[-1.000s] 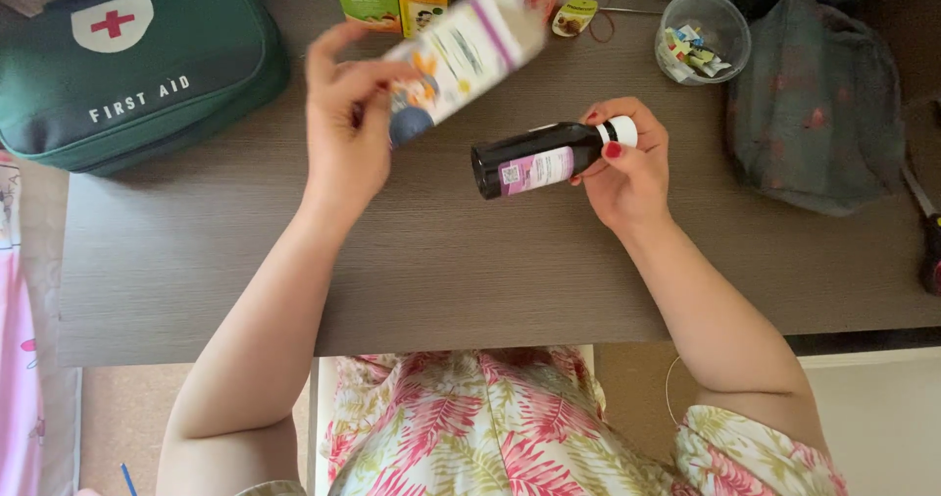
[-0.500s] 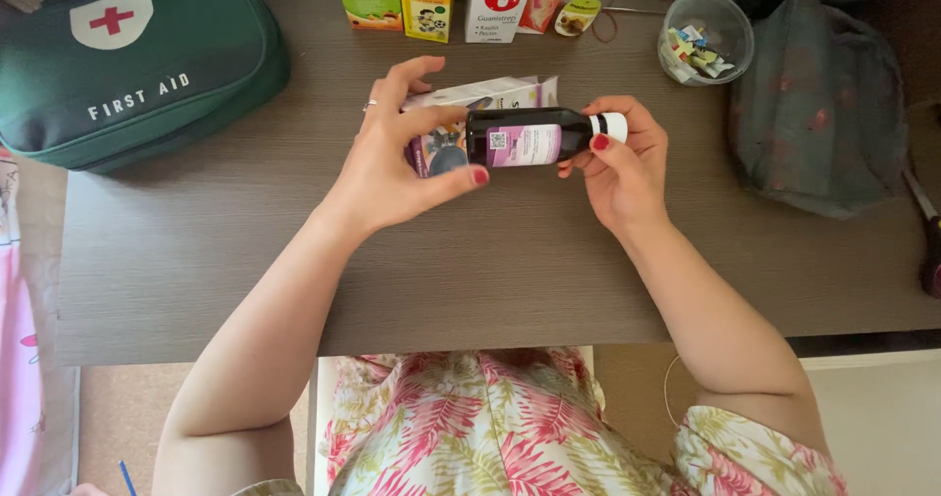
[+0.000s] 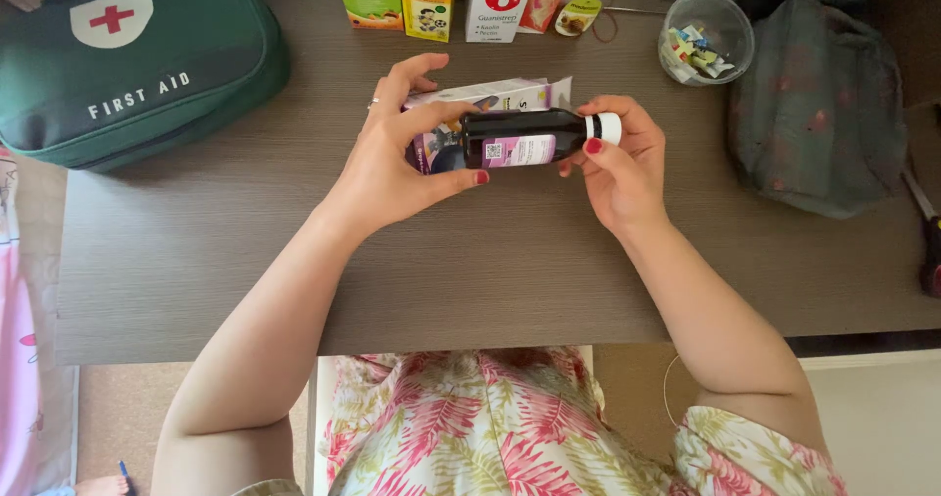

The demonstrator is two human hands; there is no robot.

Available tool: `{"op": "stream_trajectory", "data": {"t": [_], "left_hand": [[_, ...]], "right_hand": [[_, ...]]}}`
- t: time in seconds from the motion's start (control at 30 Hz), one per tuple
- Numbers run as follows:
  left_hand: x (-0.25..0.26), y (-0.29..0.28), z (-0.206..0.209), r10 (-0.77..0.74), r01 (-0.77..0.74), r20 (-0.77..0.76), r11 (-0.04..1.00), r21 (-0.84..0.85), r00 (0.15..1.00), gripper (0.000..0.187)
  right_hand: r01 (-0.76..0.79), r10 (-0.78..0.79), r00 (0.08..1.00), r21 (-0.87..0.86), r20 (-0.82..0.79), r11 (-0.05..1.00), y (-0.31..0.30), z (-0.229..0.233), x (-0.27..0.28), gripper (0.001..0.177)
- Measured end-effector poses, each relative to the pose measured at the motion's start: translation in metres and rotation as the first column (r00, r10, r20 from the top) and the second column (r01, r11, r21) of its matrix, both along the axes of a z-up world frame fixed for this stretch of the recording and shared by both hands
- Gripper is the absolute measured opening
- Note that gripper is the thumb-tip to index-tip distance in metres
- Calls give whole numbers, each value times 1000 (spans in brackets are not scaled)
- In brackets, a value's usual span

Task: The recorder unboxes several bottles of liquid medication and places them on a surface.

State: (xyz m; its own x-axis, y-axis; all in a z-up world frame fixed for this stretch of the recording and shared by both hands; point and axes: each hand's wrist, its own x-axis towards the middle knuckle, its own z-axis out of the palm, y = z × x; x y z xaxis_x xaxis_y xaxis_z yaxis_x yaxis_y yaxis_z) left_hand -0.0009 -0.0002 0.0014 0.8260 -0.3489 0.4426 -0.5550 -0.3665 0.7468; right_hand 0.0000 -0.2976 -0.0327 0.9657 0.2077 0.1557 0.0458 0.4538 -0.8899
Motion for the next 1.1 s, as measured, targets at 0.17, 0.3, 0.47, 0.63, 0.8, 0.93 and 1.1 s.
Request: {"op": "stream_trajectory", "data": {"t": [0.17, 0.3, 0.47, 0.63, 0.8, 0.93, 1.1], "left_hand": [[2, 1, -4, -6, 6, 38, 1000, 4, 999, 61], [2, 1, -5, -5, 5, 19, 1000, 15, 1000, 59], [2, -1, -4, -8, 8, -2, 1000, 5, 1000, 60], [2, -1, -4, -19, 19, 5, 1000, -4, 1000, 65], [4, -1, -10, -13, 13, 27, 1000, -16, 1000, 68], [2, -2, -1, -14, 13, -27, 999, -40, 1000, 72], [4, 0, -5, 7, -7, 38, 1000, -12, 999, 65]], "right_hand": [[-7, 7, 1000, -6, 0, 1000, 1, 2, -1, 27], [-7, 7, 1000, 2, -9, 1000, 2, 4, -1, 28], [1, -1, 1000, 0, -18, 1000, 2, 5, -2, 28], [24, -24, 1000, -10, 3, 1000, 1, 2, -1, 29], [52, -52, 999, -19, 3, 998, -6, -18, 5, 20], [51, -49, 995, -31, 83, 998, 7, 0, 2, 22], [94, -69, 968, -96, 240, 991, 7, -1, 2, 30]]}}
